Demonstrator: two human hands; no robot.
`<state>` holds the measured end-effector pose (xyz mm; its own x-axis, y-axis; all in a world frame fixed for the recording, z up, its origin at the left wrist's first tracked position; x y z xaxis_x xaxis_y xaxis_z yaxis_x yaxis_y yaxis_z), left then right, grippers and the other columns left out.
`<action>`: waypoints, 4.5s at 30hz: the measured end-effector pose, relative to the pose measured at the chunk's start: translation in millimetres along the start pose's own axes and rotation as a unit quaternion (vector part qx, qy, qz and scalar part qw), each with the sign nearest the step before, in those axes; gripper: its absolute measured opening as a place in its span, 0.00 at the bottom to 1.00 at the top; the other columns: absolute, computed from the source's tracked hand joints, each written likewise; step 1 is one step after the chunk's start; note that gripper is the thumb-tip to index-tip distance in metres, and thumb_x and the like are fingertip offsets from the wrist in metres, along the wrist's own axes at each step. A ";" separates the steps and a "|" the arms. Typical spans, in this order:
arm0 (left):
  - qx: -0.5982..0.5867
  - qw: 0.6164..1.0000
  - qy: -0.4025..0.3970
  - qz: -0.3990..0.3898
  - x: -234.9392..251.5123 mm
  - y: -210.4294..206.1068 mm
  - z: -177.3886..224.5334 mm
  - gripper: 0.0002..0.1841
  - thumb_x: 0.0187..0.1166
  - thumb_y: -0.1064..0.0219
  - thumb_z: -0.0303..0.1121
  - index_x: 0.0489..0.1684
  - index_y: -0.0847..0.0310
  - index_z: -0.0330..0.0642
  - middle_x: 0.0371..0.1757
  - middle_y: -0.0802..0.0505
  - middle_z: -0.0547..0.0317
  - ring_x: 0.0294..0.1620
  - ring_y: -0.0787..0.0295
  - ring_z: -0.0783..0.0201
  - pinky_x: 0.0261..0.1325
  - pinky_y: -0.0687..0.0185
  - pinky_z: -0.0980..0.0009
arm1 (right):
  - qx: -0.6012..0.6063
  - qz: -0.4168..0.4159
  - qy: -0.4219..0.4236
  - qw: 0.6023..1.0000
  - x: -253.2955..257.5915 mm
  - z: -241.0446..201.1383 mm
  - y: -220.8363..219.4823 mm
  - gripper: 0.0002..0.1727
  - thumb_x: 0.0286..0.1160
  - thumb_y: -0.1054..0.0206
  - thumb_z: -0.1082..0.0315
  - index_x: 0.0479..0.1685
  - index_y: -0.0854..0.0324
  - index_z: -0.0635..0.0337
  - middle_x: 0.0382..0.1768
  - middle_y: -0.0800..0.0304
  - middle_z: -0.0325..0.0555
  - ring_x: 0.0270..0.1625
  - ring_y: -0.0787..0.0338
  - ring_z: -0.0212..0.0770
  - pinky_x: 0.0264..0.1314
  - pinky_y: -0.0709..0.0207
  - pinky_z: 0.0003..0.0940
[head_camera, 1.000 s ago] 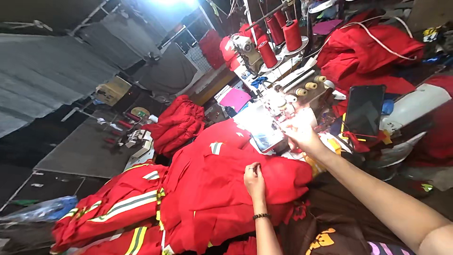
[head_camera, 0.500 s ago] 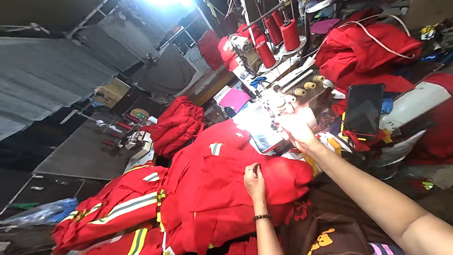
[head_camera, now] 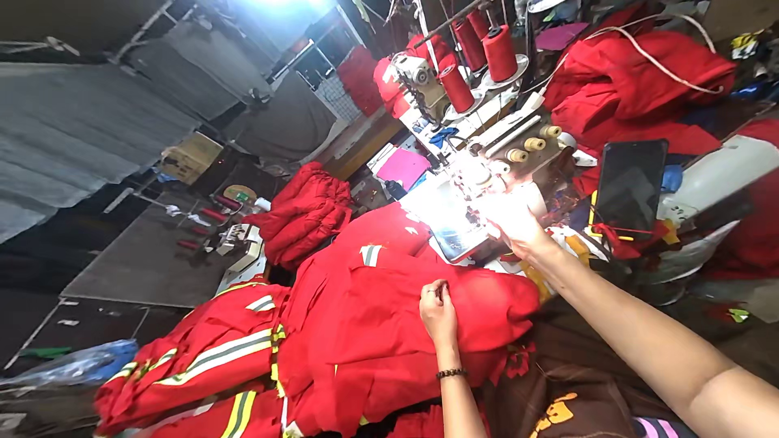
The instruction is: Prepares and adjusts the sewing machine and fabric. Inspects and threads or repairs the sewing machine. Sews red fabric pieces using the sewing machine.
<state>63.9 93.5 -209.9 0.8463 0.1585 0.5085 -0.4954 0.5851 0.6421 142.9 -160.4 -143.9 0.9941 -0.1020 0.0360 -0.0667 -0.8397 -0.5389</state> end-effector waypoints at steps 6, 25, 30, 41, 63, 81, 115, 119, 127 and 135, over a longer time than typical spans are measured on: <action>0.007 1.000 -0.004 0.004 -0.1 0.4 1.6 0.07 0.75 0.30 0.25 0.44 0.06 0.39 0.44 0.05 0.53 0.45 0.07 0.61 0.54 0.11 0.58 | -0.116 -0.057 -0.040 0.991 -28.2 2.6 15.4 0.09 0.82 0.39 0.75 0.53 0.17 0.67 0.22 0.18 0.37 0.13 0.30 0.24 0.16 0.34 0.17; 0.004 1.000 -0.006 -0.001 0.4 0.7 3.5 0.07 0.76 0.29 0.25 0.44 0.06 0.39 0.45 0.04 0.53 0.46 0.06 0.60 0.55 0.10 0.57 | 0.096 -0.008 -0.024 0.995 -2.0 -1.0 -14.0 0.06 0.86 0.40 0.71 0.44 0.18 0.60 0.24 0.18 0.39 0.19 0.23 0.29 0.23 0.23 0.23; 0.008 1.000 -0.007 0.004 -0.2 1.4 3.5 0.07 0.76 0.29 0.25 0.44 0.06 0.40 0.44 0.04 0.54 0.46 0.06 0.60 0.55 0.10 0.57 | 0.087 -0.004 -0.029 0.996 2.5 -3.1 -15.4 0.04 0.84 0.39 0.73 0.42 0.20 0.59 0.22 0.20 0.39 0.18 0.25 0.29 0.21 0.26 0.23; 0.012 1.000 -0.010 0.002 0.6 -0.6 2.2 0.07 0.76 0.29 0.25 0.44 0.06 0.40 0.44 0.05 0.54 0.46 0.06 0.61 0.55 0.10 0.58 | -0.065 -0.038 -0.016 0.997 -9.0 -4.7 7.8 0.05 0.80 0.33 0.71 0.39 0.16 0.63 0.20 0.17 0.39 0.14 0.28 0.27 0.17 0.32 0.19; 0.005 1.000 0.001 0.003 0.3 -0.3 -0.1 0.07 0.75 0.29 0.25 0.44 0.06 0.40 0.44 0.04 0.54 0.46 0.06 0.60 0.56 0.10 0.58 | 0.037 -0.012 -0.058 0.998 1.7 6.0 -13.0 0.08 0.88 0.40 0.67 0.43 0.17 0.59 0.17 0.25 0.35 0.14 0.31 0.27 0.19 0.33 0.20; 0.009 1.000 -0.002 0.003 0.3 -0.3 1.1 0.07 0.75 0.29 0.25 0.44 0.06 0.40 0.44 0.05 0.54 0.45 0.06 0.61 0.55 0.10 0.59 | 0.038 -0.006 -0.022 0.999 10.3 -1.8 -8.9 0.04 0.85 0.39 0.71 0.43 0.19 0.59 0.20 0.22 0.37 0.15 0.29 0.27 0.18 0.31 0.20; -0.074 0.986 -0.142 -0.037 -23.0 -32.2 166.4 0.11 0.78 0.34 0.25 0.49 0.06 0.39 0.44 0.01 0.53 0.43 0.02 0.58 0.49 0.08 0.57 | -0.301 -0.121 -0.100 0.941 -106.2 5.5 108.6 0.14 0.92 0.51 0.66 0.53 0.20 0.62 0.32 0.17 0.35 0.18 0.28 0.22 0.21 0.31 0.17; -0.053 0.965 -0.204 -0.156 -89.9 -58.8 187.0 0.10 0.77 0.32 0.27 0.47 0.05 0.43 0.38 0.01 0.57 0.37 0.03 0.60 0.42 0.08 0.58 | -0.222 -0.091 -0.103 0.965 -106.4 4.9 89.5 0.14 0.86 0.39 0.63 0.64 0.20 0.57 0.41 0.09 0.33 0.16 0.35 0.19 0.17 0.41 0.15; -0.044 0.932 -0.276 -0.231 -97.0 -50.7 199.8 0.08 0.79 0.31 0.31 0.49 0.06 0.43 0.44 0.04 0.53 0.46 0.06 0.54 0.52 0.13 0.55 | -0.161 -0.052 -0.066 0.983 -115.4 -4.9 105.2 0.09 0.78 0.39 0.75 0.49 0.15 0.60 0.22 0.19 0.29 0.15 0.33 0.19 0.15 0.41 0.14; -0.042 0.884 -0.443 -0.141 -44.2 -28.5 230.5 0.09 0.82 0.35 0.24 0.47 0.08 0.42 0.57 0.04 0.52 0.73 0.13 0.48 0.84 0.30 0.48 | -0.307 -0.191 -0.075 0.929 -161.3 -7.7 123.8 0.11 0.73 0.39 0.72 0.46 0.12 0.57 0.27 0.15 0.25 0.25 0.22 0.18 0.30 0.27 0.15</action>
<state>-4.5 -113.5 -118.4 0.4298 -0.6672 0.6083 -0.2417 0.5641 0.7895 -26.3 -252.0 -209.9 0.9530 0.3027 -0.0159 0.3030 -0.9502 0.0727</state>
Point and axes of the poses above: each hand's wrist, its own x-axis towards the middle knuckle, its own y-axis out of the back of the hand, z = x × y, the point moved 9 cm from there along x, towards the middle knuckle
